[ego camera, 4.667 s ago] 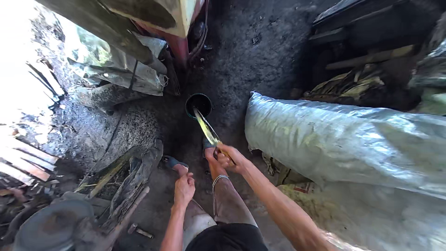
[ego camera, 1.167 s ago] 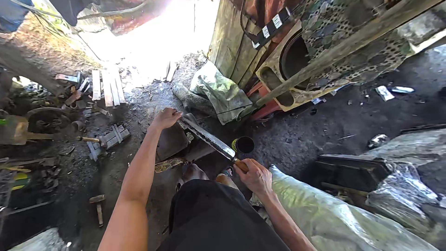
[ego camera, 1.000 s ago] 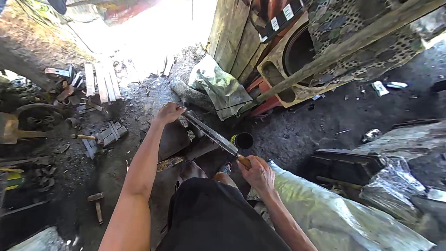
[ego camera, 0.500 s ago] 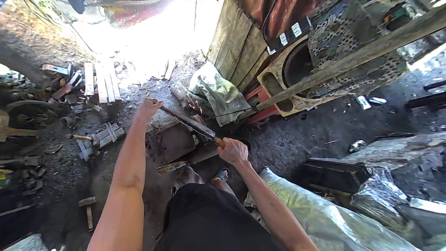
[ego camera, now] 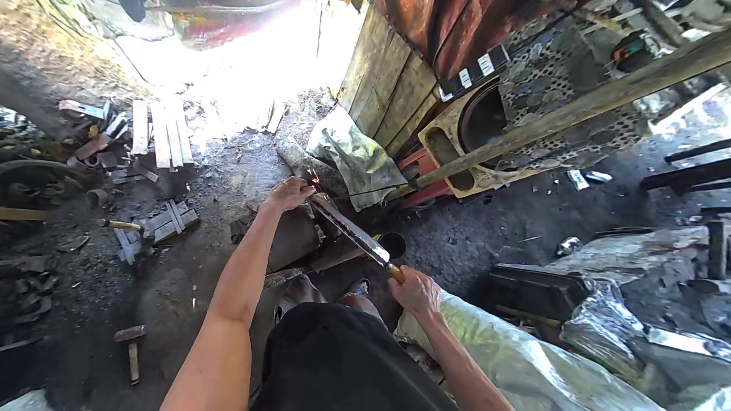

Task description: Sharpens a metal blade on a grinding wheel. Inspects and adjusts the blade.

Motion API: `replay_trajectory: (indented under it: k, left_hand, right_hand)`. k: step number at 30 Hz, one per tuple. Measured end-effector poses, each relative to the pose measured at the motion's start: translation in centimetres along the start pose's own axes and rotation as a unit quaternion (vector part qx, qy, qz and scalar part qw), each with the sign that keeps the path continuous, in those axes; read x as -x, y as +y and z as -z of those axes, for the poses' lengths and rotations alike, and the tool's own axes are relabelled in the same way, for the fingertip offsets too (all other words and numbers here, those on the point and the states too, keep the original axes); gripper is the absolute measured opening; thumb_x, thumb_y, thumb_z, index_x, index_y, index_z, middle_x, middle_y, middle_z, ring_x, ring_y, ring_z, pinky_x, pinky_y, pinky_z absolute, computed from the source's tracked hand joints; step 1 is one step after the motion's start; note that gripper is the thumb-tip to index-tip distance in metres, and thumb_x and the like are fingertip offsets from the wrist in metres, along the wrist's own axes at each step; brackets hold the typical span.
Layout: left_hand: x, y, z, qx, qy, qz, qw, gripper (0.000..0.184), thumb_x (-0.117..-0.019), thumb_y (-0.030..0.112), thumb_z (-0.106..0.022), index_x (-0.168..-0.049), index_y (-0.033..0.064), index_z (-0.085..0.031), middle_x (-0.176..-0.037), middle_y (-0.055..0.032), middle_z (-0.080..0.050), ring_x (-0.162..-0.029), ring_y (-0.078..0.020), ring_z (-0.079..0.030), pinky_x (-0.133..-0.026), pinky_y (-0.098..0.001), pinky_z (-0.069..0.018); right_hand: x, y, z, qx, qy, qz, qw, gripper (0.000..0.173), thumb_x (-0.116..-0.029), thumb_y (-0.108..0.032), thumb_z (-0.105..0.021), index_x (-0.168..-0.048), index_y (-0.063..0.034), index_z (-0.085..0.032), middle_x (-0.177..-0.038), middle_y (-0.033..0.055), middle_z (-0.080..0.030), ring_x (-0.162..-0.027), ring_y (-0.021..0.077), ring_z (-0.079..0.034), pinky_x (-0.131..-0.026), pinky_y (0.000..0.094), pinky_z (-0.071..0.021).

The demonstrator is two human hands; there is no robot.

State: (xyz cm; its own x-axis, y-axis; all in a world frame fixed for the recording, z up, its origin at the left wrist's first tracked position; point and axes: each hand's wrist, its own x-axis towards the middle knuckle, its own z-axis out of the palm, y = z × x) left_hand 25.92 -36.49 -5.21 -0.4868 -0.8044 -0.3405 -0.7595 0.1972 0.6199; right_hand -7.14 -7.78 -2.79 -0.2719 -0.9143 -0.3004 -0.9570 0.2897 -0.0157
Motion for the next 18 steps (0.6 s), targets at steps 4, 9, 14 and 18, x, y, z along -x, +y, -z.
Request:
replay_trajectory:
  k: [4,9,14,18]
  left_hand:
    - [0.1,-1.4,0.8,0.021,0.019,0.004,1.000,0.047,-0.1069,0.046,-0.051,-0.100,0.0031,-0.070,-0.096,-0.0174,-0.069,-0.094,-0.0338,-0.068,-0.087,-0.0597,-0.0528]
    - [1.7,-4.5,4.4,0.014,0.048,0.070,0.996,0.049,-0.1075,0.045,-0.050,-0.109,0.0004,-0.069,-0.105,-0.0219,-0.069,-0.102,-0.0376,-0.067,-0.093,-0.0623,-0.0509]
    - [3.4,-6.8,7.1,0.007,0.066,0.142,0.988,0.052,-0.1069,0.049,-0.049,-0.110,0.0010,-0.070,-0.107,-0.0231,-0.069,-0.105,-0.0405,-0.067,-0.093,-0.0667,-0.0486]
    - [4.4,-7.5,7.9,0.015,0.091,0.161,0.983,0.052,-0.1066,0.049,-0.050,-0.103,0.0002,-0.069,-0.101,-0.0235,-0.068,-0.100,-0.0412,-0.066,-0.089,-0.0667,-0.0490]
  right_hand:
    - [-1.6,-1.7,0.1,0.001,-0.016,0.008,1.000,0.034,-0.0883,-0.044,-0.062,-0.093,-0.0109,-0.070,-0.087,0.0119,-0.073,-0.086,0.0322,-0.074,-0.067,0.0560,-0.0557]
    - [-5.0,-5.9,1.4,-0.006,-0.033,0.047,0.998,0.038,-0.0902,-0.046,-0.059,-0.098,-0.0110,-0.070,-0.095,0.0113,-0.074,-0.094,0.0317,-0.073,-0.073,0.0559,-0.0562]
    - [-7.4,-9.0,2.2,0.001,-0.030,0.092,0.995,0.038,-0.0902,-0.046,-0.056,-0.099,-0.0116,-0.070,-0.098,0.0094,-0.075,-0.097,0.0295,-0.073,-0.075,0.0539,-0.0554]
    - [-8.4,-9.8,2.3,-0.003,-0.020,0.114,0.993,0.037,-0.0901,-0.045,-0.055,-0.096,-0.0111,-0.070,-0.097,0.0092,-0.075,-0.097,0.0289,-0.073,-0.075,0.0527,-0.0552]
